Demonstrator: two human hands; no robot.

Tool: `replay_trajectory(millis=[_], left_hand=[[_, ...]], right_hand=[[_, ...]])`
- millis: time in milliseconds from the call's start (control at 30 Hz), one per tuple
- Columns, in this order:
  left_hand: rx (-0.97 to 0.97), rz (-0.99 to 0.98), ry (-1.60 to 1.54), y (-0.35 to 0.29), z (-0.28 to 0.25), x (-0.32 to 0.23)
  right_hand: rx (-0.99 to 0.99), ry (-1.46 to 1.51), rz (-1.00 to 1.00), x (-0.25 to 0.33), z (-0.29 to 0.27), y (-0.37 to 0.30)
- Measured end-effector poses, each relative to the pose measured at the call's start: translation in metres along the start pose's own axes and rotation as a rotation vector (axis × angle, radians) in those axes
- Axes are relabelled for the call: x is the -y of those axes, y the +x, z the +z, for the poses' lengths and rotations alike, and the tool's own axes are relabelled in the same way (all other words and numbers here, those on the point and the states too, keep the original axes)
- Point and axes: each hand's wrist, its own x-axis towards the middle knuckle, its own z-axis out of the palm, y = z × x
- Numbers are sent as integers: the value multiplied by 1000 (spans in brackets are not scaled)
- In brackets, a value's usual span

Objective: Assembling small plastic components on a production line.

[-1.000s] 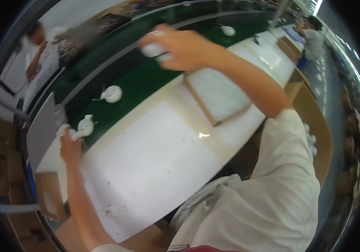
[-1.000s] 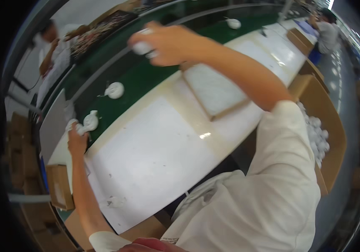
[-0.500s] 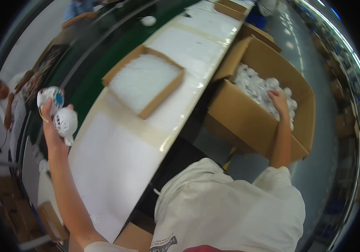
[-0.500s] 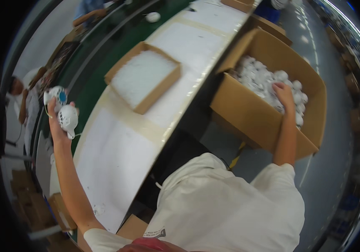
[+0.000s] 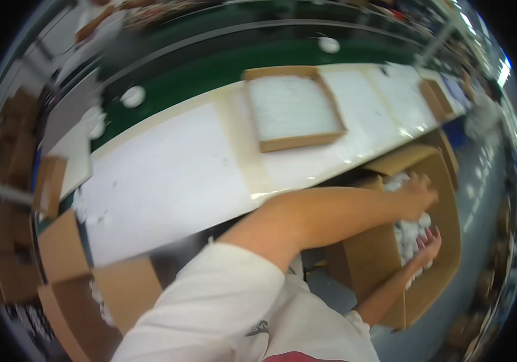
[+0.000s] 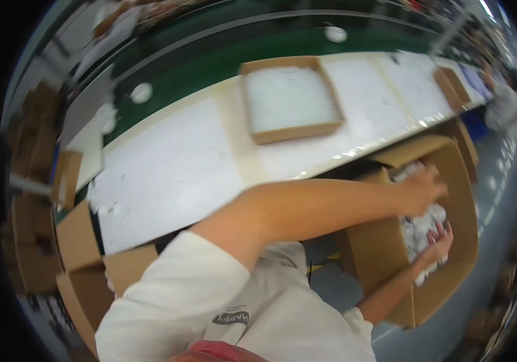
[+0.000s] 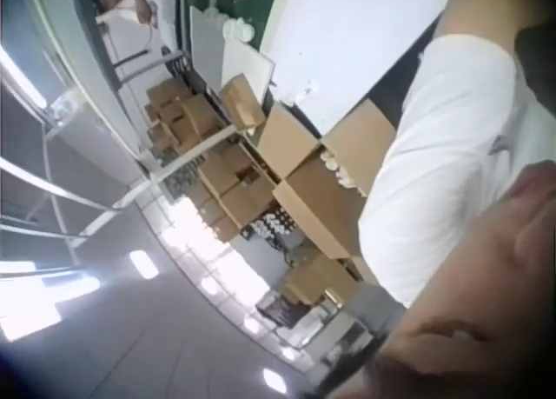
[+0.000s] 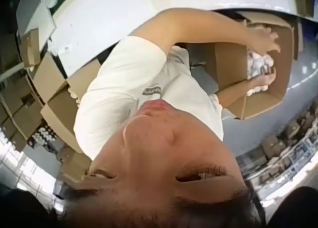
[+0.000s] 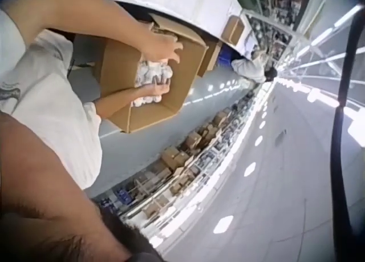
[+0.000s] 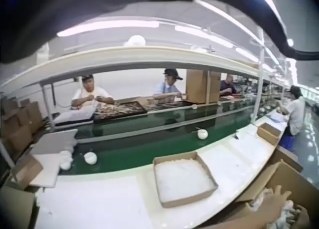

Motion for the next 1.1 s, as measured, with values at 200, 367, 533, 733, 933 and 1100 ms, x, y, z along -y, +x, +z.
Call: replay_trajectory(millis=[200, 367, 533, 733, 933, 1100], left_hand=[[-66, 424, 585, -141, -240, 10], [-285, -393, 1128, -295, -477, 106], [-359, -1695, 1267, -467, -598, 130], [-388, -1690, 1182, -531, -601, 143], [-286, -1524, 1083, -494, -584, 141], [-220, -1490, 1220, -510, -581, 143]], right_hand=[[210, -354, -227, 51, 2, -14], [174, -120, -582, 151, 104, -71], [1210, 209, -1005, 297, 289, -223], [1624, -225, -1364, 347, 533, -424], [1756, -274, -1154, 318, 719, -587], [1652, -312, -747, 320, 746, -704]])
